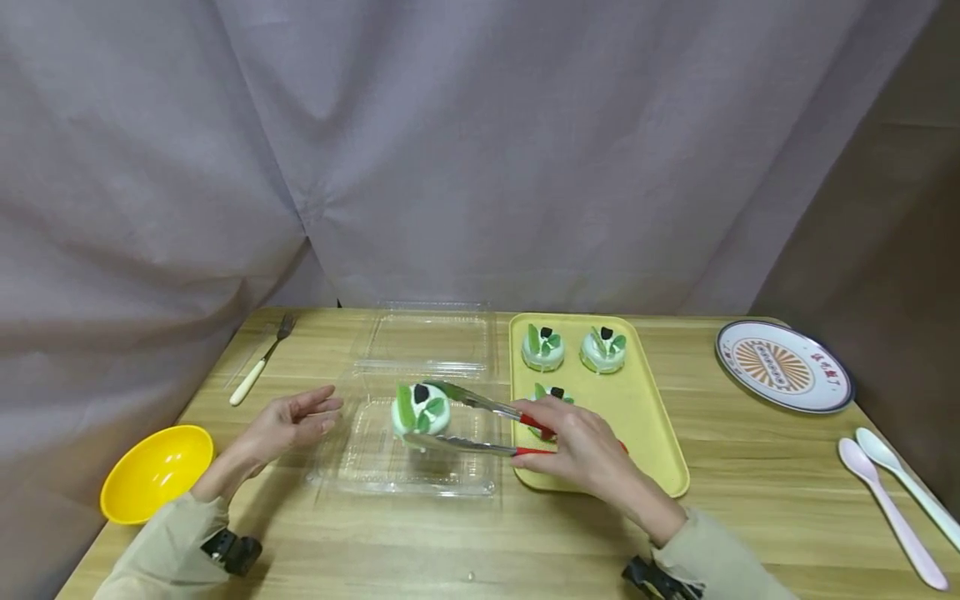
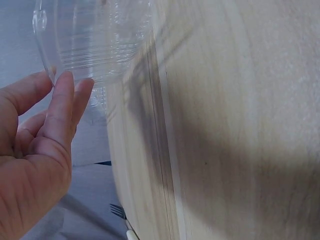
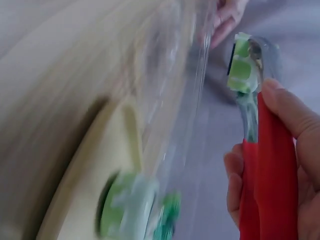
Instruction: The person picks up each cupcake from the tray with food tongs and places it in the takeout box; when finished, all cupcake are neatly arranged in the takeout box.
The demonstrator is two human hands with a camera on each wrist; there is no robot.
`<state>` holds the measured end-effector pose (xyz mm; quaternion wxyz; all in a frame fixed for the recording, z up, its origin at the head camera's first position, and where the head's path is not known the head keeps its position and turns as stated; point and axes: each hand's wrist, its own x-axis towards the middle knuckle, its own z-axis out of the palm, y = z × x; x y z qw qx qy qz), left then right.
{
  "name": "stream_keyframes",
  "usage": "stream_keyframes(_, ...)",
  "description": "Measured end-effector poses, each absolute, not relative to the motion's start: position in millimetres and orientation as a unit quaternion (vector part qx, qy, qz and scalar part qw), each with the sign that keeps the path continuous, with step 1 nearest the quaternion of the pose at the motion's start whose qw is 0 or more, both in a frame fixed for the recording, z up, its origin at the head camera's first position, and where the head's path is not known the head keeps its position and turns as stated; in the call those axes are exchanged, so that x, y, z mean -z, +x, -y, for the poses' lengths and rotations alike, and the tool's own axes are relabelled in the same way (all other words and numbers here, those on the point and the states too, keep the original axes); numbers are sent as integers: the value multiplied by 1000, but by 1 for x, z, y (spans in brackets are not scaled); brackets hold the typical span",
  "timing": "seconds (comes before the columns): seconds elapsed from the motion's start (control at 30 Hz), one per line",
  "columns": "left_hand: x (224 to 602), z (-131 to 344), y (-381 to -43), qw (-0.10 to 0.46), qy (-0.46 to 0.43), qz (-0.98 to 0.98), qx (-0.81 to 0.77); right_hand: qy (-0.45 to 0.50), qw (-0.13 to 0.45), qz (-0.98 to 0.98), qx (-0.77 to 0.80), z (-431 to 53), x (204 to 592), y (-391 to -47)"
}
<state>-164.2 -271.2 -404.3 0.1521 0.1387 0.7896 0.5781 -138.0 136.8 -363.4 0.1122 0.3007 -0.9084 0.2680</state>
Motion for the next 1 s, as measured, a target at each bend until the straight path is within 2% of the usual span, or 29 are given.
stream_keyframes(0.47, 406, 271, -165, 148, 142, -787, -581, 337, 106, 921, -162, -64, 371, -142)
stream_keyframes(1.0, 407, 270, -166, 146, 131, -791, -579, 347, 91, 928, -100, -42, 376, -144)
